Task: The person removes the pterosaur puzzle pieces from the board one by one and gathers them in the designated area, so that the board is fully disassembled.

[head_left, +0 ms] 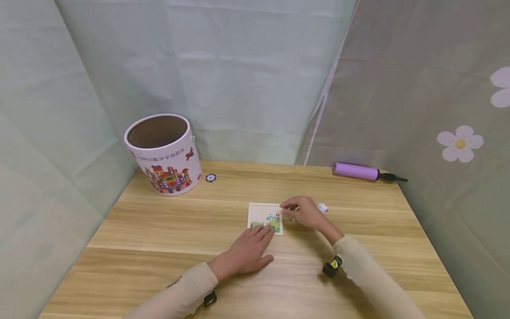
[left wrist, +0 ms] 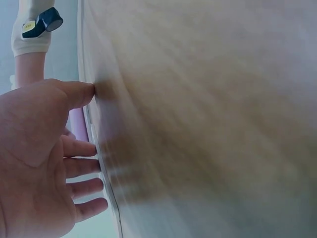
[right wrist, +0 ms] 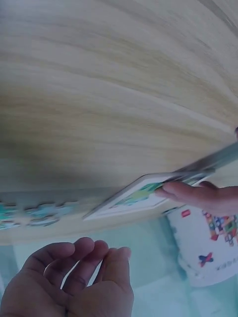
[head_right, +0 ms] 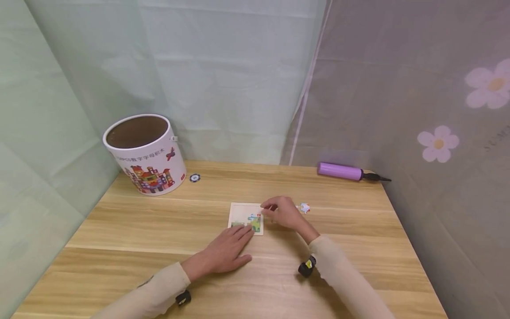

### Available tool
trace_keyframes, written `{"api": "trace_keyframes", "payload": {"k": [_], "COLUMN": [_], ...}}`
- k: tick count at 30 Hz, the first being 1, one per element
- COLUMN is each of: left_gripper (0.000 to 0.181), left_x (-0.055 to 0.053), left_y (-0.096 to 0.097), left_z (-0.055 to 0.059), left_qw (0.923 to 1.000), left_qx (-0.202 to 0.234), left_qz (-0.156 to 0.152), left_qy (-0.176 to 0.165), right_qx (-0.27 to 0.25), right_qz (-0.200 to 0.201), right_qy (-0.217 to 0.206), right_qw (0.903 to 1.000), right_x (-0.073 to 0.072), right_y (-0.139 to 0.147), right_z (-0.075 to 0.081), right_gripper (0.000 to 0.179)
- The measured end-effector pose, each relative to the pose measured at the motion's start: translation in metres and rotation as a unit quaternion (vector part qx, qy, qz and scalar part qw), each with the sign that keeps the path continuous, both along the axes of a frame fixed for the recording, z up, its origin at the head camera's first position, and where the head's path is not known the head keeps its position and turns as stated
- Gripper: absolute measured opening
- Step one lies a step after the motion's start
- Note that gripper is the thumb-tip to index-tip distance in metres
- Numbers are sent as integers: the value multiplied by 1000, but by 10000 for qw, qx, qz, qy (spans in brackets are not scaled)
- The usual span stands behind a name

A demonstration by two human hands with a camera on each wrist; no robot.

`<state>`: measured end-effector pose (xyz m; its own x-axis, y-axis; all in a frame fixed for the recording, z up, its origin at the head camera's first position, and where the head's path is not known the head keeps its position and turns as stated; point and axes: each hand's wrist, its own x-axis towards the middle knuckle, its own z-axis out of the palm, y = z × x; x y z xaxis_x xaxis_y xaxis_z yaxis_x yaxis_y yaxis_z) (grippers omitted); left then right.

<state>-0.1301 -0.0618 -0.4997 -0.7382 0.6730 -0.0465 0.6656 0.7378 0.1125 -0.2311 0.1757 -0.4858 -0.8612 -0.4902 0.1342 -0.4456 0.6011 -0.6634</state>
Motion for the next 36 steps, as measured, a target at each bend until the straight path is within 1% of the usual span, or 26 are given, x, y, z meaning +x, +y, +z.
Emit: {"api": "trace_keyframes", "payload": {"k": [5,10,15,24,30,36], "left_gripper": [71,70,70,69,70,70], "left_x": [1,1,2,2,2,1], "left_y": [-2,-3,-3,-4,-5,-4], "left_z": [-1,-1,0,1,0,-1], "left_qw": [10000,10000,9998,9996,9997,9997], "left_qx": [-31,-43,-107,-140,-107,-95], "left_qz": [-17,-76,-127,-176,-163,-150], "left_qy": [-15,20,117,184,131,145], "right_qx": [177,370,483,991,864,685], "right_qz": [317,298,292,478,369,315], "right_qy": [-3,-4,78,221,69,-84], "right_qw": [9993,9989,9984,9937,9956,9971], "right_x": [-4,-7,-8,-10,-9,-9], "right_y": [-15,-24,-29,-35,-37,-37], "right_z": [-9,-13,-11,-14,-14,-14], "right_gripper": [18,15,11,10,5,4]}}
